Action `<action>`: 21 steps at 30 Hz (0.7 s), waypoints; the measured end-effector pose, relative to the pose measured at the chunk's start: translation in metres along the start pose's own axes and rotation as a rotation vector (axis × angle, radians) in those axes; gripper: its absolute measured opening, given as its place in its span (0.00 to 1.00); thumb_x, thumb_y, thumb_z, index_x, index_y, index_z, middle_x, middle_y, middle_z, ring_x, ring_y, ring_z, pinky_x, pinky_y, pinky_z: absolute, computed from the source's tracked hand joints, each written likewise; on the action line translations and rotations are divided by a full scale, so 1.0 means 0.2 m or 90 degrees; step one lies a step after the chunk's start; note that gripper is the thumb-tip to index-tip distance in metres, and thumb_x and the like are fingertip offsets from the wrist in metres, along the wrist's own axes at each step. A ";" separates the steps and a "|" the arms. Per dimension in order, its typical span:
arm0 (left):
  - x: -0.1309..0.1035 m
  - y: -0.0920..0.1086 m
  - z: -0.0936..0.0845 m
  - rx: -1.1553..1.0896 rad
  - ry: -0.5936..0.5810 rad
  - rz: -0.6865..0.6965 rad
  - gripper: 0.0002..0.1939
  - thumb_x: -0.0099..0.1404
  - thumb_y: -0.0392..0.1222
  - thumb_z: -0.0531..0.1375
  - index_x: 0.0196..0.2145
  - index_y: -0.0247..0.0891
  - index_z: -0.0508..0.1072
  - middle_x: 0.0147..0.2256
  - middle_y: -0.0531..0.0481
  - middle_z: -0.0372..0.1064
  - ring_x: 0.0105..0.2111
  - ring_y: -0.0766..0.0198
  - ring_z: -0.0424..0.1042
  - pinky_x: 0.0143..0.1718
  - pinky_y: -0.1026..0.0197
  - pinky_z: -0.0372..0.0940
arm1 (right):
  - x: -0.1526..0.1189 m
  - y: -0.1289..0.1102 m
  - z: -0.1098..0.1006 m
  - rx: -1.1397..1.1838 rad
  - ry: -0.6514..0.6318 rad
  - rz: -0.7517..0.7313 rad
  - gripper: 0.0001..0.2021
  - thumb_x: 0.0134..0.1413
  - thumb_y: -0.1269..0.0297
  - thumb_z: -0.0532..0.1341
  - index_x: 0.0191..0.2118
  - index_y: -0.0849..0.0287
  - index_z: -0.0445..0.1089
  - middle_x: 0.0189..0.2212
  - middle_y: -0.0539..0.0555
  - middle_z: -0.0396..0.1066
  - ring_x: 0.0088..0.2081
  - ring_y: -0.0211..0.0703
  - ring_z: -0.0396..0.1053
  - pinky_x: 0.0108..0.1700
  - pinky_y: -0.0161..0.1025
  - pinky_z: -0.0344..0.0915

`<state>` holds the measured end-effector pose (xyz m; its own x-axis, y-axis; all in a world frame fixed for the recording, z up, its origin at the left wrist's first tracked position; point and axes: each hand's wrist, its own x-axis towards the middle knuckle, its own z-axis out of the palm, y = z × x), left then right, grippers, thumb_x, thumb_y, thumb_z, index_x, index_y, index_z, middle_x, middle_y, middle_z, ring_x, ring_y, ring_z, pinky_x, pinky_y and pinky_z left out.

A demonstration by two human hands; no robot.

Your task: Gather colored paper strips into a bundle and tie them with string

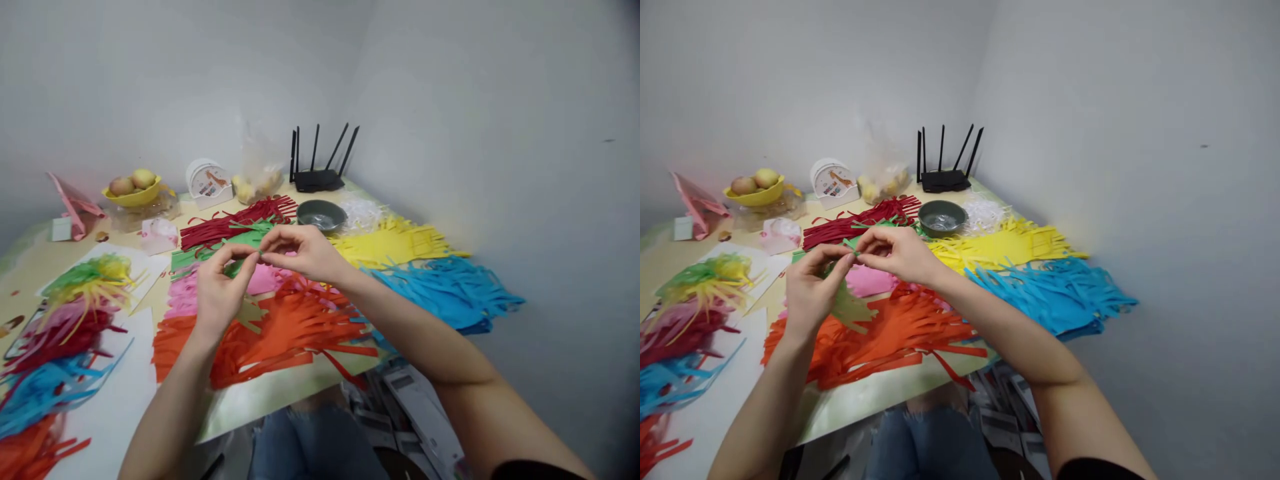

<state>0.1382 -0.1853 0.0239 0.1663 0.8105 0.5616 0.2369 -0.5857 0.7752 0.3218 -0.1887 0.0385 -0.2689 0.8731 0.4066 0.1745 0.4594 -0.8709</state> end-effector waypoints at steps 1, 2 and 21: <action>0.00 0.01 -0.01 0.015 0.003 0.008 0.03 0.63 0.40 0.64 0.33 0.38 0.77 0.31 0.52 0.78 0.32 0.65 0.75 0.38 0.64 0.68 | 0.00 -0.01 0.00 0.011 0.003 0.008 0.07 0.52 0.63 0.68 0.34 0.60 0.72 0.29 0.50 0.77 0.31 0.36 0.75 0.36 0.33 0.70; -0.01 0.02 -0.01 0.030 0.006 0.016 0.03 0.63 0.40 0.64 0.32 0.38 0.77 0.31 0.52 0.78 0.32 0.65 0.75 0.38 0.64 0.68 | -0.01 -0.01 0.01 0.025 0.008 0.016 0.08 0.51 0.62 0.68 0.34 0.60 0.72 0.28 0.50 0.77 0.30 0.36 0.74 0.34 0.33 0.70; 0.01 0.02 -0.09 -0.070 -0.045 -0.028 0.05 0.61 0.41 0.66 0.33 0.38 0.77 0.31 0.50 0.78 0.32 0.63 0.76 0.36 0.63 0.68 | 0.00 -0.04 0.11 0.172 0.034 0.053 0.18 0.50 0.52 0.70 0.36 0.62 0.70 0.17 0.43 0.66 0.18 0.30 0.62 0.23 0.29 0.61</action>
<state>0.1219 -0.1859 0.0329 0.2253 0.8316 0.5076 0.1400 -0.5432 0.8278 0.3000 -0.1965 0.0397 -0.2135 0.9163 0.3388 -0.0669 0.3323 -0.9408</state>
